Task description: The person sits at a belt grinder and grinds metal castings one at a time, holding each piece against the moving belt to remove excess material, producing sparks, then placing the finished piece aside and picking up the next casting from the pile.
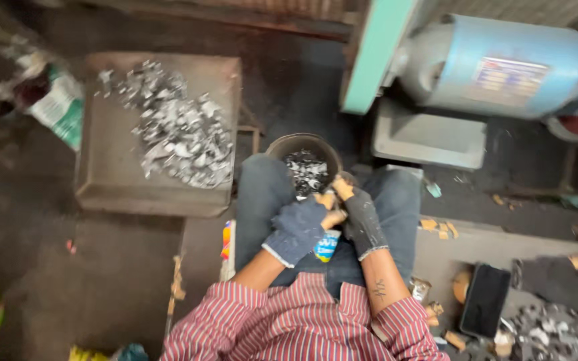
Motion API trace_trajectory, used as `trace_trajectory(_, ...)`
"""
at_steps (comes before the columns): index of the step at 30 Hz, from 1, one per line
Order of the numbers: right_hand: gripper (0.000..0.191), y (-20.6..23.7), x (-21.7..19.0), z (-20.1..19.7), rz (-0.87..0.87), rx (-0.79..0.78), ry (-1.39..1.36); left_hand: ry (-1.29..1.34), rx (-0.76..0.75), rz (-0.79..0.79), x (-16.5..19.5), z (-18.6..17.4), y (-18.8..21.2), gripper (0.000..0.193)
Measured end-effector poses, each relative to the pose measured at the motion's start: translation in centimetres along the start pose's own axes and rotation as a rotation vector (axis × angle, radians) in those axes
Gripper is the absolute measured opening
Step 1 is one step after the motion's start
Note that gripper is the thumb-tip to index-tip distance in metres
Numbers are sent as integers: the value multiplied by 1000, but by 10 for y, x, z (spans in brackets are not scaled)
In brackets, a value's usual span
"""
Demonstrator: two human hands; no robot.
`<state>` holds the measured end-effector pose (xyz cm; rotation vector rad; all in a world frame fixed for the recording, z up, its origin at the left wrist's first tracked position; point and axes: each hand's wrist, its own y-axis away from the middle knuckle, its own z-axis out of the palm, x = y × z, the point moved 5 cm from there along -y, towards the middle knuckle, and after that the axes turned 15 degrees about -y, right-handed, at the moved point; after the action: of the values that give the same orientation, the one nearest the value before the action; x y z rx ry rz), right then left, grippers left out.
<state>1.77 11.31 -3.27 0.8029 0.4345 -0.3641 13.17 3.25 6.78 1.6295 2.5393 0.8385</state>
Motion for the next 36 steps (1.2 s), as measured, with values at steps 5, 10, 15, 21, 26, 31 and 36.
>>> trace_trajectory(5, 24, 14, -18, 8, 80, -104, -92, 364, 526, -11, -22, -16, -17, 33)
trace_trajectory(10, 27, 15, -60, 26, -202, -206, 231, 721, 258, -179, -30, -23, -39, 38)
trace_trajectory(15, 36, -51, -77, 56, 100, -273, -188, 331, 330, -210, -25, -22, -120, 40)
trace_trajectory(21, 29, -134, -68, 42, 56, -11, -365, 508, 635, -196, -25, 15, -201, 30)
trace_trajectory(26, 24, -126, -75, 12, -214, -80, 76, 1205, 352, -39, -50, 37, -206, 33)
trace_trajectory(31, 26, -100, -110, -1, -629, 31, 503, 1142, 563, 35, -27, 14, -223, 27)
trace_trajectory(36, 31, -113, -92, -3, -346, 57, 22, 890, 546, 62, -26, 6, -226, 25)
